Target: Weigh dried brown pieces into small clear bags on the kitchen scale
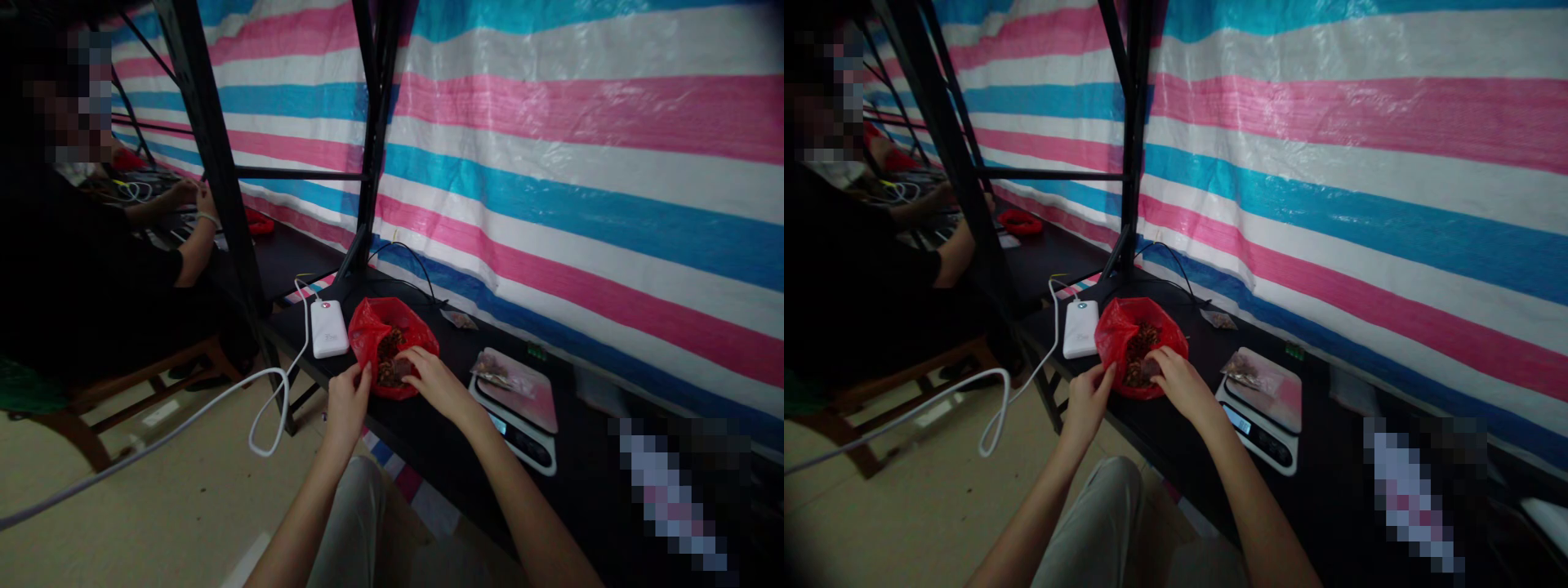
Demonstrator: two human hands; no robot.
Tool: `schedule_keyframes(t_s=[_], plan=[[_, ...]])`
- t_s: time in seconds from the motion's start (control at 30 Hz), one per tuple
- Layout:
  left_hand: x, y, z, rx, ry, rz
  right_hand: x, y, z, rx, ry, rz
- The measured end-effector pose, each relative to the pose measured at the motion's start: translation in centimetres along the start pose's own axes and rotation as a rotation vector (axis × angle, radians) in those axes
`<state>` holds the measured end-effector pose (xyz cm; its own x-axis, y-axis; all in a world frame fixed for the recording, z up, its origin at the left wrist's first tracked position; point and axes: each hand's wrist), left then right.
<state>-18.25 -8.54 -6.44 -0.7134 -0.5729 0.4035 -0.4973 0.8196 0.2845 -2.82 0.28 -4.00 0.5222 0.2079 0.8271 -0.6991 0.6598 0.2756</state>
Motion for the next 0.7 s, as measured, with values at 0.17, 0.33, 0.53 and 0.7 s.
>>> schedule_keyframes(t_s=[0.17, 0.33, 0.53, 0.7], plan=[[-0.8, 0.3, 0.4, 0.081, -0.217, -0.030, -0.5, 0.1, -0.2, -0.019, 0.160, -0.035], [-1.5, 0.6, 1.0, 0.086, -0.237, -0.055, -1.5, 0.3, -1.3, -0.086, 0.353, -0.106], [-1.1, 0.0, 1.4, -0.108, -0.117, -0.255, -2.1, 0.6, -2.2, -0.215, 0.609, -0.115], [0.8, -1.1, 0.3, -0.593, 0.325, -0.294, -1.8, 0.6, -2.7, -0.258, 0.812, -0.095]])
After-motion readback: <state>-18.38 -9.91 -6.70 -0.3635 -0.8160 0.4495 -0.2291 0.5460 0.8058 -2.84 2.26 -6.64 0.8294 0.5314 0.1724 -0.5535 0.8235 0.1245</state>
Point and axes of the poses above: each hand's wrist, its own y-axis towards the middle knuckle, its own x-axis out of the back of the hand, z = x × y, and after that the axes turned 3 degrees about -z, right-handed
